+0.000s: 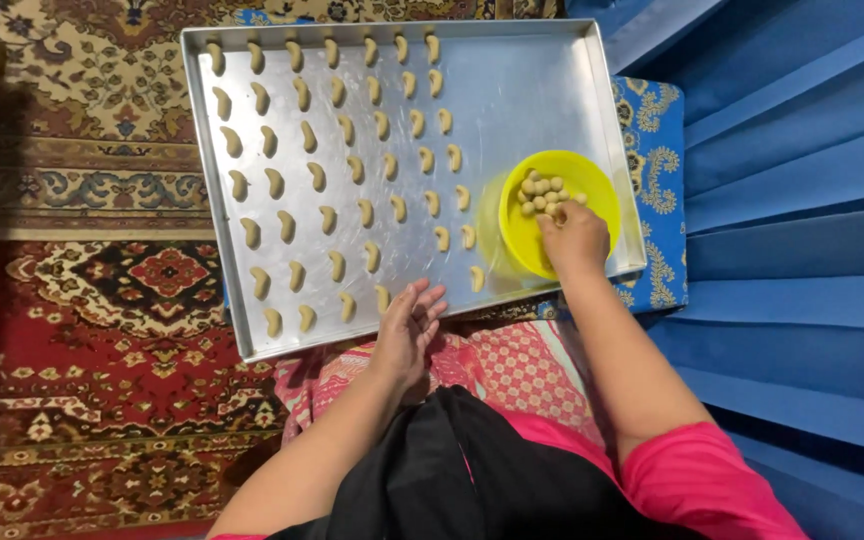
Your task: Shaping small pieces of dough into crescent-shaped cookies and arranging them on a baking tray.
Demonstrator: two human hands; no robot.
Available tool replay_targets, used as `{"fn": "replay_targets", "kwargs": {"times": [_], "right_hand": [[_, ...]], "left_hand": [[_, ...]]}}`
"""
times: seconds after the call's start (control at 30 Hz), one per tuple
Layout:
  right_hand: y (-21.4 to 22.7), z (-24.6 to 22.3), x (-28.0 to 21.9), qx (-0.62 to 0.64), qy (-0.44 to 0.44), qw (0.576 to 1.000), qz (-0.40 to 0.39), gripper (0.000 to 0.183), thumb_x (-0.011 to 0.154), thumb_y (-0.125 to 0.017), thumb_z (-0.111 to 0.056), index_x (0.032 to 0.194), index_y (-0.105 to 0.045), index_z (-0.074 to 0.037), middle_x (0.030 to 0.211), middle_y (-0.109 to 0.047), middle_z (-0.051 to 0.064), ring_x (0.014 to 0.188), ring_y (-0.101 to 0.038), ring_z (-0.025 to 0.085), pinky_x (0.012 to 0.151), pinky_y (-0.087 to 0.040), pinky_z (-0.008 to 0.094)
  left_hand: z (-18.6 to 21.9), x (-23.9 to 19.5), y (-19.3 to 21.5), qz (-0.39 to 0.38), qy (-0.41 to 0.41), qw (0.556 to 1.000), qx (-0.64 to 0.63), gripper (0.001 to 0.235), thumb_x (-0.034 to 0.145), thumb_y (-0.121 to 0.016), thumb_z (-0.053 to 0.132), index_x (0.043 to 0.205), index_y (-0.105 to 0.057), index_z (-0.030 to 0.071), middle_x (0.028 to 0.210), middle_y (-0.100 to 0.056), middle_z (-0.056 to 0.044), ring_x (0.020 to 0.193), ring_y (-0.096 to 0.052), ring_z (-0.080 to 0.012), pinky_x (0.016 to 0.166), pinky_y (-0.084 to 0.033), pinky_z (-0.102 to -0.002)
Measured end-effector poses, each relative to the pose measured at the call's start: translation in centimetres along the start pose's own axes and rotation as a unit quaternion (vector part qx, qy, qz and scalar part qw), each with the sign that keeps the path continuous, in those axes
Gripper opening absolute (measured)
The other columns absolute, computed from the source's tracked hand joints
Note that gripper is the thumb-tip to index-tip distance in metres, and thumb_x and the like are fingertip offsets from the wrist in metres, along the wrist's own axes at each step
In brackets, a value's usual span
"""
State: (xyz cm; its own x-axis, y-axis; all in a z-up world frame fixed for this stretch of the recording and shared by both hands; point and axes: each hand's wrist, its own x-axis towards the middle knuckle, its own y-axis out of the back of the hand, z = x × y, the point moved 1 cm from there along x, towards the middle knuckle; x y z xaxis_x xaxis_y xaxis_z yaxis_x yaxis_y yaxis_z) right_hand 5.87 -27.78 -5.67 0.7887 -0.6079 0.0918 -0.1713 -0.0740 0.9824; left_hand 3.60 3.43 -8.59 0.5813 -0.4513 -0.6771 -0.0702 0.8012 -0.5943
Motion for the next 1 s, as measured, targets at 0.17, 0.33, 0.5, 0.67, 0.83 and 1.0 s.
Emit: {"fn": "replay_targets", "kwargs": {"times": [0.17, 0.33, 0.5, 0.67, 0.83, 1.0], "right_hand": [[-0.2, -1.3, 0.9, -0.043, 0.007, 0.994, -0.102, 0.036, 0.087, -0.078, -0.040, 0.103, -0.068, -0.010, 0.095, -0.074, 0.017, 0.099, -0.072, 0.041, 0.086, -0.056, 0.057], [-0.7, -1.7, 1.3, -0.035, -0.001, 0.993, -0.114, 0.030, 0.093, -0.075, -0.031, 0.110, -0.062, -0.010, 0.104, -0.072, 0.020, 0.105, -0.070, 0.044, 0.091, -0.054, 0.059], [-0.8, -1.0, -1.4, 0.131, -0.074, 0.985, -0.087, 0.025, 0.080, -0.075, -0.038, 0.101, -0.068, -0.027, 0.095, -0.074, 0.006, 0.104, -0.069, 0.035, 0.091, -0.055, 0.048], [4.0, -10.4, -14.5, 0.405, 0.167, 0.877, -0.196, 0.022, 0.071, -0.090, -0.019, 0.089, -0.078, -0.018, 0.079, -0.078, 0.006, 0.072, -0.070, 0.019, 0.069, -0.055, 0.030], [3.9, -13.6, -14.3, 0.382, 0.369, 0.840, -0.111, 0.038, 0.079, -0.084, -0.053, 0.096, -0.079, -0.019, 0.087, -0.070, 0.006, 0.083, -0.070, 0.027, 0.077, -0.058, 0.036], [3.7, -18.0, -16.3, 0.309, 0.538, 0.785, 0.005, 0.068, 0.102, -0.042, -0.041, 0.149, -0.042, 0.008, 0.139, -0.048, 0.035, 0.130, -0.046, 0.056, 0.114, -0.034, 0.059]], "left_hand": [[0.1, -0.4, -0.4, -0.012, 0.003, 1.000, -0.014, 0.061, 0.092, -0.060, 0.054, 0.142, -0.055, 0.019, 0.135, -0.068, -0.009, 0.117, -0.065, -0.0210, 0.099, -0.041, -0.034], [0.2, -0.5, -0.5, -0.023, 0.005, 0.999, -0.028, 0.061, 0.093, -0.060, 0.053, 0.143, -0.055, 0.018, 0.136, -0.068, -0.011, 0.121, -0.065, -0.0228, 0.103, -0.040, -0.035], [1.0, -0.9, -1.0, -0.032, -0.007, 0.998, -0.060, 0.070, 0.093, -0.059, 0.055, 0.151, -0.046, 0.017, 0.145, -0.060, -0.010, 0.130, -0.058, -0.0217, 0.107, -0.037, -0.034], [0.7, -0.3, -0.8, -0.094, 0.020, 0.987, -0.125, 0.084, 0.094, -0.050, 0.065, 0.159, -0.030, 0.016, 0.158, -0.045, -0.013, 0.144, -0.043, -0.0263, 0.114, -0.033, -0.042], [-0.8, 0.4, 0.2, -0.129, 0.070, 0.969, -0.199, 0.084, 0.096, -0.042, 0.070, 0.158, -0.037, 0.013, 0.148, -0.054, -0.016, 0.138, -0.049, -0.0354, 0.117, -0.034, -0.053], [-2.4, 2.8, 1.5, -0.262, -0.025, 0.904, -0.337, 0.052, 0.098, -0.054, 0.057, 0.134, -0.058, 0.020, 0.136, -0.061, -0.010, 0.133, -0.051, -0.0397, 0.110, -0.040, -0.055]]}}
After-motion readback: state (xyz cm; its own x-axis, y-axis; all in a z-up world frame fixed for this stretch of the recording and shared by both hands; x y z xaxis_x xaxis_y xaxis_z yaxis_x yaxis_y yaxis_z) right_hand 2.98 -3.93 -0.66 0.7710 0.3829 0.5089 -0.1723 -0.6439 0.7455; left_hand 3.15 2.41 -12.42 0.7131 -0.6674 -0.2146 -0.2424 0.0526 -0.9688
